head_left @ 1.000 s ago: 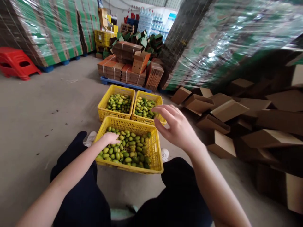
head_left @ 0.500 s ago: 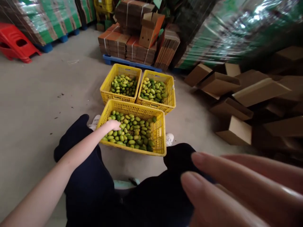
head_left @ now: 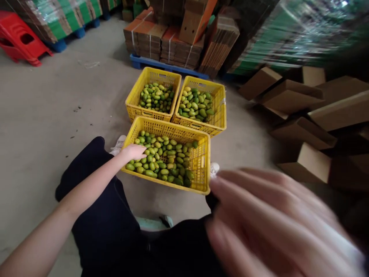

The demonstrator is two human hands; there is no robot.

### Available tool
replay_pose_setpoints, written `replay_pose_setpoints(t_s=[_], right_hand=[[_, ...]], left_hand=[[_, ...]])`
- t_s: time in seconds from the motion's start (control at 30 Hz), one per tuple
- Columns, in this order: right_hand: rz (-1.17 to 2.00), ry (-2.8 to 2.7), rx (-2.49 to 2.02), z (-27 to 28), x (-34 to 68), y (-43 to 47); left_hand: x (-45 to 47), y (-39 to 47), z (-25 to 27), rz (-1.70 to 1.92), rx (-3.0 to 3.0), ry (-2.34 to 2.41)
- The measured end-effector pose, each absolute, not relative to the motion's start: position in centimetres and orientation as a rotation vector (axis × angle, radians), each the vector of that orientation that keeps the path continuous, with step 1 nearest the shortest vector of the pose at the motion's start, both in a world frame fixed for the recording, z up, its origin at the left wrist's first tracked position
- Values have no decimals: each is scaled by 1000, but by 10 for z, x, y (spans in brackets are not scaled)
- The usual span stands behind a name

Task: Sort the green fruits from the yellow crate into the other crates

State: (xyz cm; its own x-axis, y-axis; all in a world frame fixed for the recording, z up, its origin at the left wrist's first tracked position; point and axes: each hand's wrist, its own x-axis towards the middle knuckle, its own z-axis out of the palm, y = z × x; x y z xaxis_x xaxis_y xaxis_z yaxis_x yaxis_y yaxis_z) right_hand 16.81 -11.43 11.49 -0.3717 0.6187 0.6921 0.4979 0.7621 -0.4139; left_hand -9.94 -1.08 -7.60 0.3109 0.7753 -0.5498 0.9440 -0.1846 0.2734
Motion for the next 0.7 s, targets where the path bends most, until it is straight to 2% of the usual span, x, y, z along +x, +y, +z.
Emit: replay_pose_setpoints(t_s=[0.07, 0.13, 0.23, 0.37, 0.47, 0.7], right_hand=[[174, -2292, -811, 81, 161, -74], [418, -2437, -885, 18, 152, -35], [895, -2539, -1275, -98, 135, -5], [1088, -2567, -1680, -207, 110, -16], [1113, -2568, -1841, -241, 101, -29], [1161, -2598, -1925, -268, 119, -27]], left_hand=[[-105, -11, -77, -469, 2006, 1526], [-110, -12, -81, -542, 1994, 1539], [-113, -10, -91, -593, 1977, 1527], [-104, -10, -118, -630, 1933, 1456], [-95, -11, -153, -689, 1869, 1423], [-92, -14, -234, -745, 1703, 1466]])
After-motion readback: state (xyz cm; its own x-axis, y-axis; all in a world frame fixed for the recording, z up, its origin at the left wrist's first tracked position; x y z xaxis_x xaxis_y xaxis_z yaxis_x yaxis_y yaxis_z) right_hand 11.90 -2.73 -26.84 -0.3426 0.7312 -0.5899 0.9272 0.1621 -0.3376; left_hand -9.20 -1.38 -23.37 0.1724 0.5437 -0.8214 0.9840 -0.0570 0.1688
